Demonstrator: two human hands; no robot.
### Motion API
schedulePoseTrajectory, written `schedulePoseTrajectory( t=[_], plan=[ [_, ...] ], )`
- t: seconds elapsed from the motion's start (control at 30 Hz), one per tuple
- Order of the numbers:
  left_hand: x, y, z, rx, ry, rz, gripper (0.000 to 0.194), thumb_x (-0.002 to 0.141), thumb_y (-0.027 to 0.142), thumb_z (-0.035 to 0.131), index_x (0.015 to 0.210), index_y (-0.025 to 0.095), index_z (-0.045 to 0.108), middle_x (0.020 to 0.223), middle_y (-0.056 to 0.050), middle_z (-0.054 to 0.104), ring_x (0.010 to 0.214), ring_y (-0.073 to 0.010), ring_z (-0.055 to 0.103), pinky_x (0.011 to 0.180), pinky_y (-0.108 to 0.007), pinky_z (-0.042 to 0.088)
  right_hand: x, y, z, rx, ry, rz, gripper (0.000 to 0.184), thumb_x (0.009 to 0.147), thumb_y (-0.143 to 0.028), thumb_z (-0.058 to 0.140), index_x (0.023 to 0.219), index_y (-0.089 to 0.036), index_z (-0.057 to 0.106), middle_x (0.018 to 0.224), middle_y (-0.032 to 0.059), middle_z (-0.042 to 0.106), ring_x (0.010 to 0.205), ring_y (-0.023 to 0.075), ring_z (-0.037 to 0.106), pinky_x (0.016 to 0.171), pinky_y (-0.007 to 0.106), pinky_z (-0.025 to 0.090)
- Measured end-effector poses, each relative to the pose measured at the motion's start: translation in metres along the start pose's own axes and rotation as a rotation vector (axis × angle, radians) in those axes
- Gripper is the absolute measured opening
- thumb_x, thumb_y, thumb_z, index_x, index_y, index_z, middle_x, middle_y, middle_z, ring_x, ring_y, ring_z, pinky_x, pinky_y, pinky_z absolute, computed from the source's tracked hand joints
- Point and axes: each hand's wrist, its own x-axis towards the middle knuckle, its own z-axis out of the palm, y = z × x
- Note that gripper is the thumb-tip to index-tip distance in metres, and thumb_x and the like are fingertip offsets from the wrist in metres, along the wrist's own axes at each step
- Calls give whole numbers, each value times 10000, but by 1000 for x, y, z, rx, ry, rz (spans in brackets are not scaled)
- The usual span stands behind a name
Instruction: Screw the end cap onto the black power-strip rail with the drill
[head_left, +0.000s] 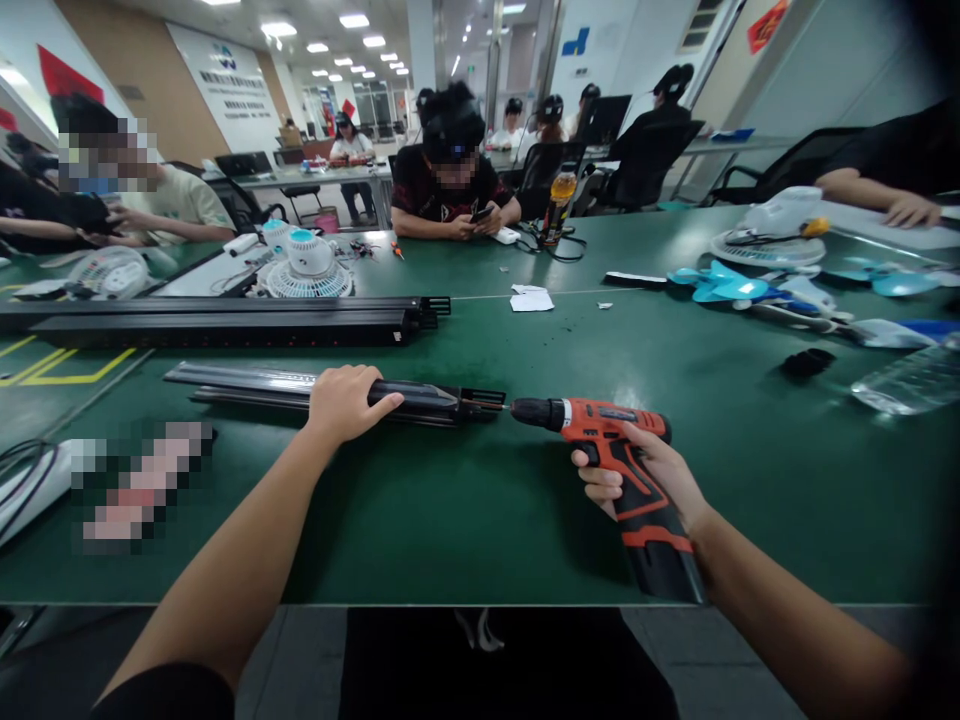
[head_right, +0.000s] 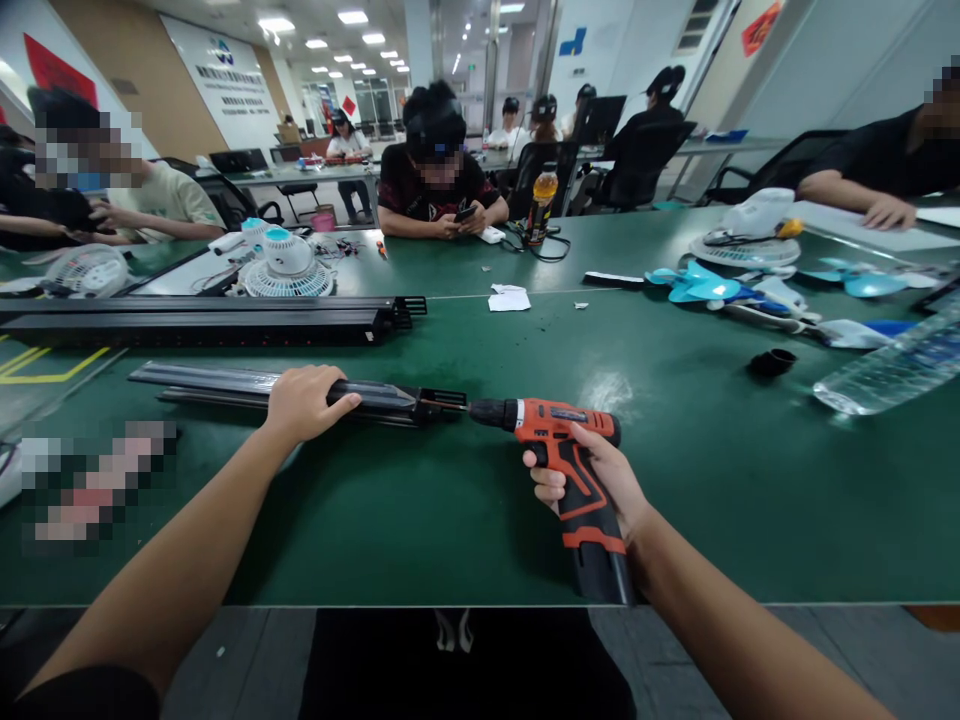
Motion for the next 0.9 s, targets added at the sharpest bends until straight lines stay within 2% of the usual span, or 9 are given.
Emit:
schedulePoseTrajectory(
  t=[0.23,0.43,0.67,0.9],
  plan=[
    [0,1,-2,-2,0,3,623,954,749,356,990,225,690,903,-101,732,902,-319,660,847,-451,449,-1,-2,3,-35,-20,7,334,878,-467,705,1008,-161,674,728,57,614,573,137,457,515,246,530],
    [-1,3,-3,-35,3,-7,651,954,748,352,1017,207,708,932,-117,737,932,-339,664,883,-469,444,-1,-2,0,-39,-68,38,408,848,-466,769,1001,-96,692,681,46,597,580,131,489,548,227,545],
    [-3,2,-1,-20,19,-7,636,963,740,353,1033,222,715,930,-103,743,928,-317,662,886,-452,447,-2,-2,3,-24,-63,46,390,847,-441,775,1016,-98,700,727,57,629,592,130,492,550,232,554],
    [-5,2,2,-82,52,8,646,975,701,376,1257,220,703,1243,-126,754,1143,-359,667,993,-492,437,0,0,2,-20,-24,2,351,882,-438,711,1009,-113,679,757,78,636,572,135,481,514,248,520]
  ],
)
